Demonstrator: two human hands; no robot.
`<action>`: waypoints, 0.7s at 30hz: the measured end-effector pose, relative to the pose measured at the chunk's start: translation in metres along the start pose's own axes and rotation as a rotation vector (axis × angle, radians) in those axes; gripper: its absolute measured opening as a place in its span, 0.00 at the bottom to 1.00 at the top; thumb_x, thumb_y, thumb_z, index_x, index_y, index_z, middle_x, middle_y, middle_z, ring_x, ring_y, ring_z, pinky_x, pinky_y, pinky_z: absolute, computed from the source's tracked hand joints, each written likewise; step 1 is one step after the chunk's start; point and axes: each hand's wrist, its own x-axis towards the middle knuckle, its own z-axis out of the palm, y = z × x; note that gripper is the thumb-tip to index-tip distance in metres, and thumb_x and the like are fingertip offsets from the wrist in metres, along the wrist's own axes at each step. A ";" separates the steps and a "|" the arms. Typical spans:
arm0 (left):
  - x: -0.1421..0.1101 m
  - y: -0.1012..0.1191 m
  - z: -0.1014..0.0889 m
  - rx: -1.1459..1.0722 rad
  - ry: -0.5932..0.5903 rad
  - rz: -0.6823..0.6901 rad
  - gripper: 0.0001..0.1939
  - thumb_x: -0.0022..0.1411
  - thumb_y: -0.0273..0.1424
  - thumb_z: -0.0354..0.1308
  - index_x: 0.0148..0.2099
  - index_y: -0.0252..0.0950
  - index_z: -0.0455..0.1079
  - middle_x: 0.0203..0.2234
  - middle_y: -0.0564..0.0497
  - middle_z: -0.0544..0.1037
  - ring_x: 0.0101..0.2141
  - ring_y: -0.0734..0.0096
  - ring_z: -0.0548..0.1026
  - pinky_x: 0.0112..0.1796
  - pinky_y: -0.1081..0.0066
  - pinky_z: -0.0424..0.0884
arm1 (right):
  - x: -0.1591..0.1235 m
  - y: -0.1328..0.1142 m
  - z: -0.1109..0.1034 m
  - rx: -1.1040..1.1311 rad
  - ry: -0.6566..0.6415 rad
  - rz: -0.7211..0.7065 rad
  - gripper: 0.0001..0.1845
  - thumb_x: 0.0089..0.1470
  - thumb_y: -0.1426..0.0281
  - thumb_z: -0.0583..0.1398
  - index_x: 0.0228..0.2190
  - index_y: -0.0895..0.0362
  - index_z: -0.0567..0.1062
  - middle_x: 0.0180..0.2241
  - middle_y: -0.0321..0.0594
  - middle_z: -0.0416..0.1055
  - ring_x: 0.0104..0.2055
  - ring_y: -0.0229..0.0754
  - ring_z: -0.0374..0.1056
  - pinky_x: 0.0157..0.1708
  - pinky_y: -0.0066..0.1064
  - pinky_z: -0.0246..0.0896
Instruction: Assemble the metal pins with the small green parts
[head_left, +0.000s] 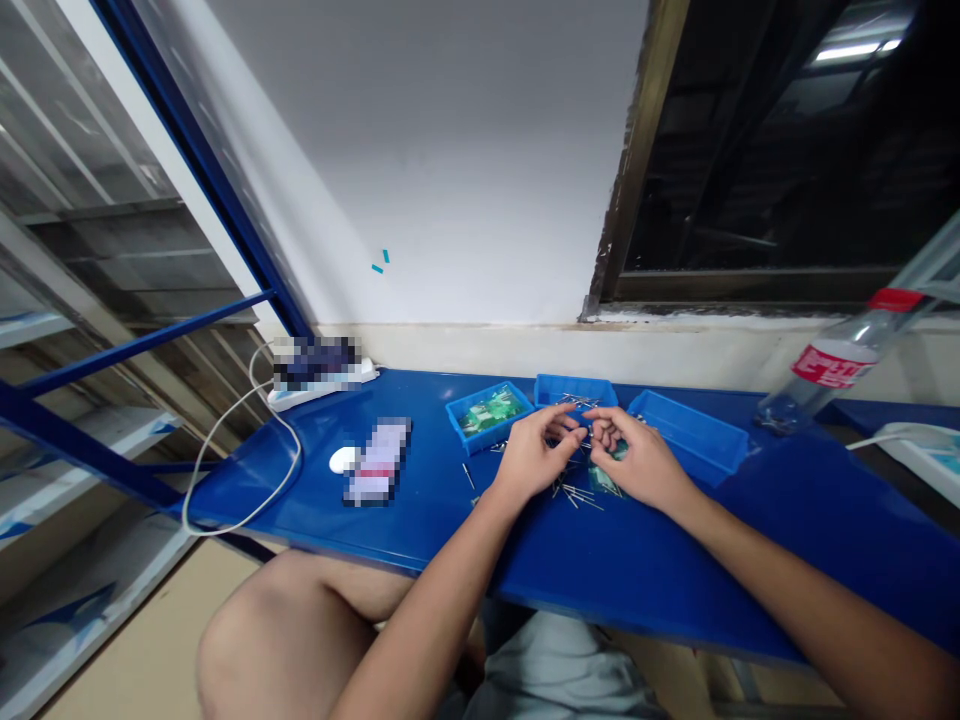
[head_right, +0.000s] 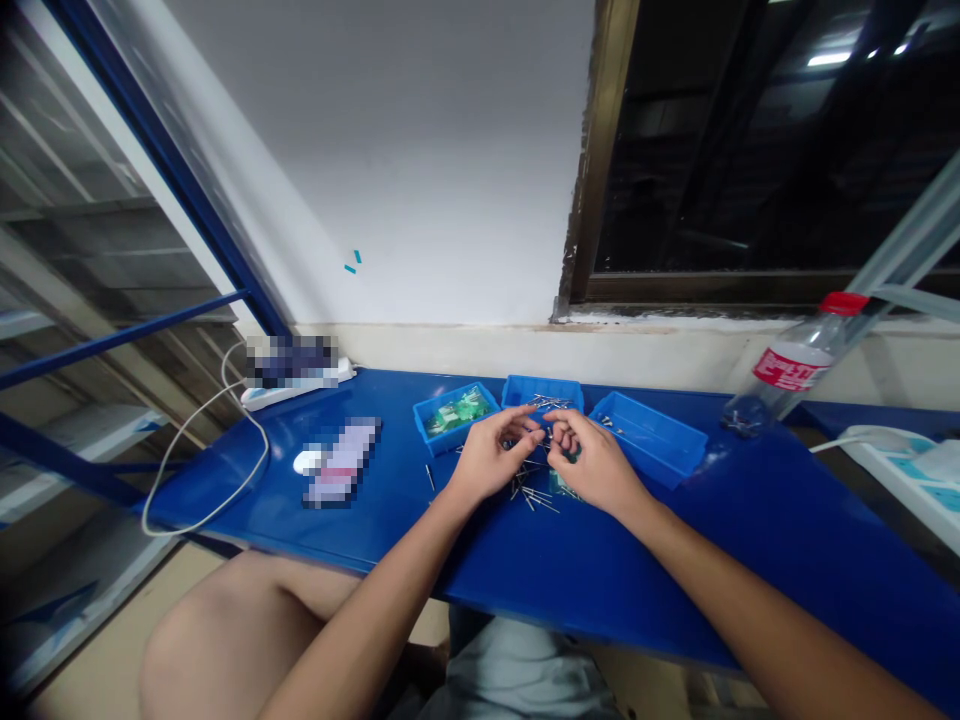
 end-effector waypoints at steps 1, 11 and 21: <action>-0.001 0.002 -0.001 0.038 -0.022 -0.015 0.21 0.69 0.37 0.63 0.61 0.36 0.76 0.40 0.46 0.86 0.38 0.64 0.84 0.42 0.66 0.81 | 0.000 0.000 -0.001 0.007 0.002 0.013 0.14 0.56 0.72 0.59 0.45 0.53 0.76 0.32 0.38 0.75 0.31 0.43 0.71 0.35 0.35 0.71; -0.001 -0.004 0.001 -0.098 -0.045 -0.087 0.14 0.66 0.34 0.66 0.52 0.36 0.80 0.46 0.44 0.86 0.46 0.57 0.85 0.50 0.61 0.81 | 0.001 0.003 -0.002 0.006 -0.022 -0.064 0.06 0.61 0.66 0.63 0.39 0.52 0.80 0.38 0.41 0.78 0.34 0.45 0.73 0.38 0.37 0.71; -0.002 -0.009 0.000 -0.058 -0.031 -0.050 0.10 0.61 0.21 0.64 0.39 0.37 0.67 0.38 0.50 0.85 0.39 0.69 0.84 0.41 0.71 0.78 | -0.002 0.000 0.003 0.102 -0.036 0.155 0.12 0.63 0.58 0.63 0.39 0.52 0.80 0.36 0.41 0.83 0.37 0.48 0.79 0.38 0.38 0.75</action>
